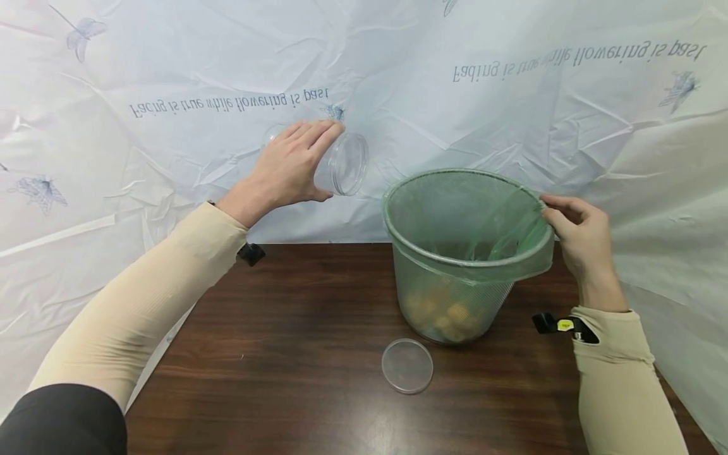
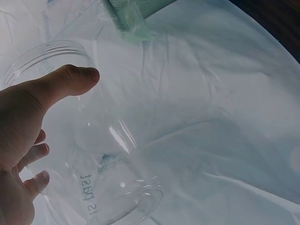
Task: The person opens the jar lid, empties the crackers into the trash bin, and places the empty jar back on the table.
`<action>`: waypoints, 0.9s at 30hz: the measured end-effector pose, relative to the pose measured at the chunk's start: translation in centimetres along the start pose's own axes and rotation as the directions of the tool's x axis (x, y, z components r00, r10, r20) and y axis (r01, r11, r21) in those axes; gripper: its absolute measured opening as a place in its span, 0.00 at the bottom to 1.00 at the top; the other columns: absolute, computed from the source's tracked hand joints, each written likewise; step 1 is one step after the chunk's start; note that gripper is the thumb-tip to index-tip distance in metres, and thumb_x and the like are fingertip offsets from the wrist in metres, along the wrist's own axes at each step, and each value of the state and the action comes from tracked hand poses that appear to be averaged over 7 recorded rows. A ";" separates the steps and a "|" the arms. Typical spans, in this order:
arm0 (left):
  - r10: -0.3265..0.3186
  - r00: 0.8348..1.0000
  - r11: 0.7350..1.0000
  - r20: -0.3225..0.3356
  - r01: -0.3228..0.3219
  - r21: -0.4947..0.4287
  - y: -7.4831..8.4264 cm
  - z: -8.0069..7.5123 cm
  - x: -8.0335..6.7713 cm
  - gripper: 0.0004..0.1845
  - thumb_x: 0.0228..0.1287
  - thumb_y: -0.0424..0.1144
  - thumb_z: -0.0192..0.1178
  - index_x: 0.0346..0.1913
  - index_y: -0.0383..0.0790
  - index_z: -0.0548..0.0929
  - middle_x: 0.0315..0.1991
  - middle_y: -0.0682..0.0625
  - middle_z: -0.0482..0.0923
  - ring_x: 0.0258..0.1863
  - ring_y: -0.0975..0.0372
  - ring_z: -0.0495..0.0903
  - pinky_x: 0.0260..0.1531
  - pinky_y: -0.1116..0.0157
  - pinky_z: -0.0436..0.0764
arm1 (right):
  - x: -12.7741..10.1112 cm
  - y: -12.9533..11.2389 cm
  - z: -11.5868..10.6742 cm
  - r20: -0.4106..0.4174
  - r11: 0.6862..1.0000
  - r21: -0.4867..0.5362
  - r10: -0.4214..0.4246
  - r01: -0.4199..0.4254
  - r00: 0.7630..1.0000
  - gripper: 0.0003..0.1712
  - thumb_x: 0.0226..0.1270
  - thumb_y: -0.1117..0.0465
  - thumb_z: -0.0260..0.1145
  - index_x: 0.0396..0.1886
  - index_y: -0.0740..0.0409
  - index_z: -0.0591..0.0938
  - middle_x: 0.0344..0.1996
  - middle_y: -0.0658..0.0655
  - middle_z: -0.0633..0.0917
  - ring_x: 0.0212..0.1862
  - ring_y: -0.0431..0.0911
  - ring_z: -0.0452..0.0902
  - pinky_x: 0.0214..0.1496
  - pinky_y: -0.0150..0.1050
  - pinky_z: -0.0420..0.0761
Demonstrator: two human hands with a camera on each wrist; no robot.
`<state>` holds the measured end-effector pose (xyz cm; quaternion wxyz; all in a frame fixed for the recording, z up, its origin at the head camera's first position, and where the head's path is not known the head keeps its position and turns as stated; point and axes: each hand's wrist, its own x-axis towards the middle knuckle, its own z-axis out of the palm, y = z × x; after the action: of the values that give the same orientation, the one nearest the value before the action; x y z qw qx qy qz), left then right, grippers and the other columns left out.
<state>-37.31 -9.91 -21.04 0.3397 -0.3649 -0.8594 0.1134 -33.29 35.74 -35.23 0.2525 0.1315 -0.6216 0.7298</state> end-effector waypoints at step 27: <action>-0.052 0.998 0.993 0.020 0.054 -0.102 -0.4 0.4 -0.4 0.60 0.36 0.56 0.78 0.73 0.38 0.60 0.70 0.43 0.64 0.69 0.50 0.64 0.72 0.57 0.59 | 0.0 0.0 0.1 -0.001 0.999 0.009 -0.044 0.044 0.999 0.12 0.62 0.74 0.63 0.45 0.70 0.85 0.35 0.52 0.87 0.25 0.37 0.76 0.22 0.24 0.75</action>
<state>-37.63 -10.45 -21.36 0.3158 -0.3578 -0.8765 0.0632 -33.31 35.62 -35.19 0.2682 0.1457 -0.6152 0.7269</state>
